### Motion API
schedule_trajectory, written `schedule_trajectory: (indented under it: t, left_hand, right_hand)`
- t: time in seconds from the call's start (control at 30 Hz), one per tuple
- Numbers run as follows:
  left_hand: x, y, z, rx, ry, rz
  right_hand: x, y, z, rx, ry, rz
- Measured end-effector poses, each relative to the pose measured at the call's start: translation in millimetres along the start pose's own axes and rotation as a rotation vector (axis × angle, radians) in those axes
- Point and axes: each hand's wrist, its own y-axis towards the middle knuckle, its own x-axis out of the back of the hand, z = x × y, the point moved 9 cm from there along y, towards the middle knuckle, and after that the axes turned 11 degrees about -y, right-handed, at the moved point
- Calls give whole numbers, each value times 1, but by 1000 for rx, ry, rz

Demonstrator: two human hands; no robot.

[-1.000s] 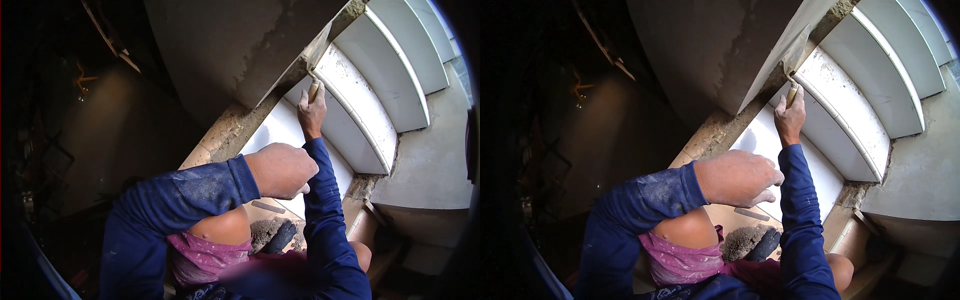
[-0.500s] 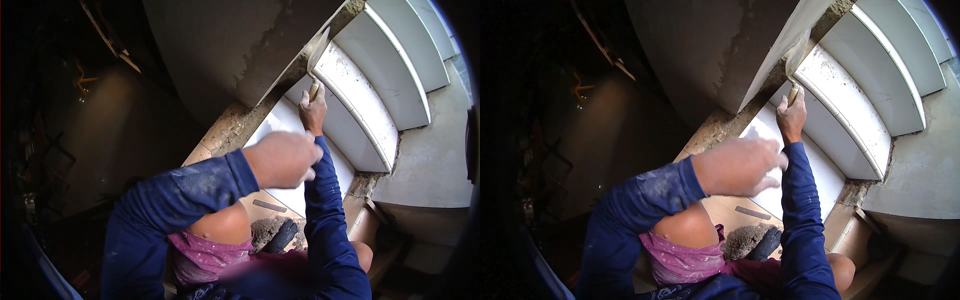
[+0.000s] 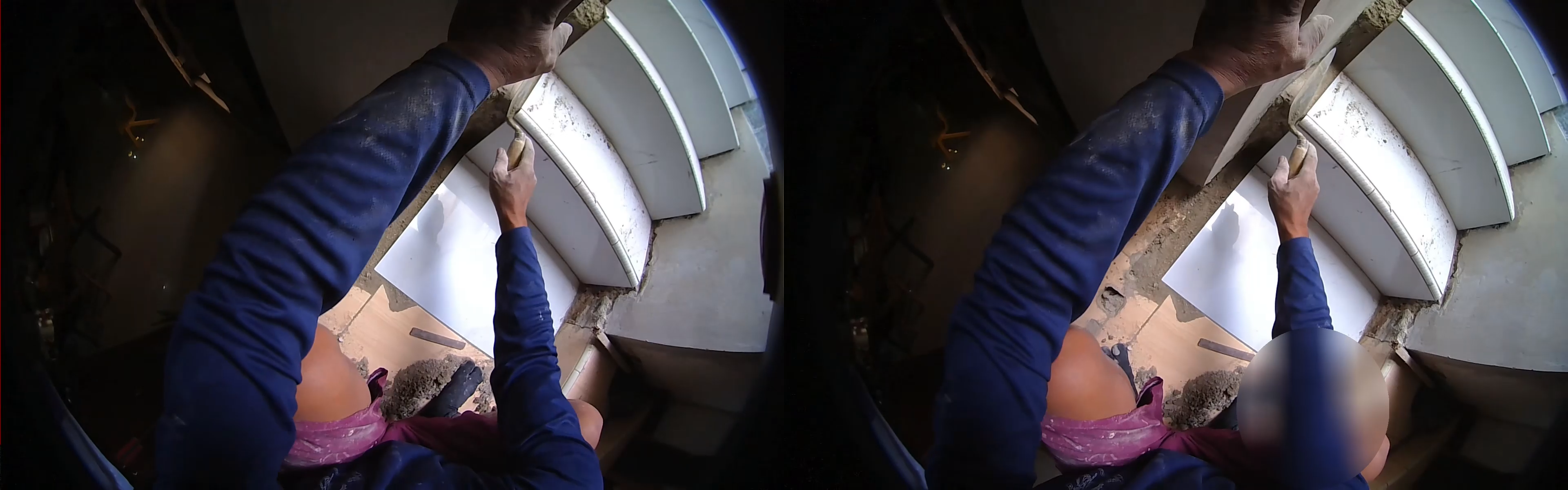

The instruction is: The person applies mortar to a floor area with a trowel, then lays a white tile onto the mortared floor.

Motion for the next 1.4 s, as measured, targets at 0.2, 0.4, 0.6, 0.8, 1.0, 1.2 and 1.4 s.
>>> schedule_trajectory:
  t: [0.2, 0.4, 0.6, 0.8, 1.0, 1.2, 1.4]
  left_hand:
    - [0, -4, 2, 7, -54, 22]
    - [-1, -4, 4, 14, -82, 37]
    - [-3, -7, 6, 22, -105, 56]
    - [-4, -9, 6, 27, -121, 69]
    - [-5, -10, 6, 32, -132, 71]
    - [-6, -12, 7, 37, -147, 82]
    - [-6, -12, 8, 45, -153, 84]
  right_hand:
    - [-10, -8, -6, -73, -20, 46]
    - [-20, -11, -21, -62, -72, 52]
    - [-19, -15, -18, -104, -13, 63]
    - [-24, -15, -22, -85, -19, 26]
    - [-32, -13, -26, -99, -50, 30]
    - [-33, -14, -15, -85, -62, 69]
    - [-33, -12, -13, -78, -60, 55]
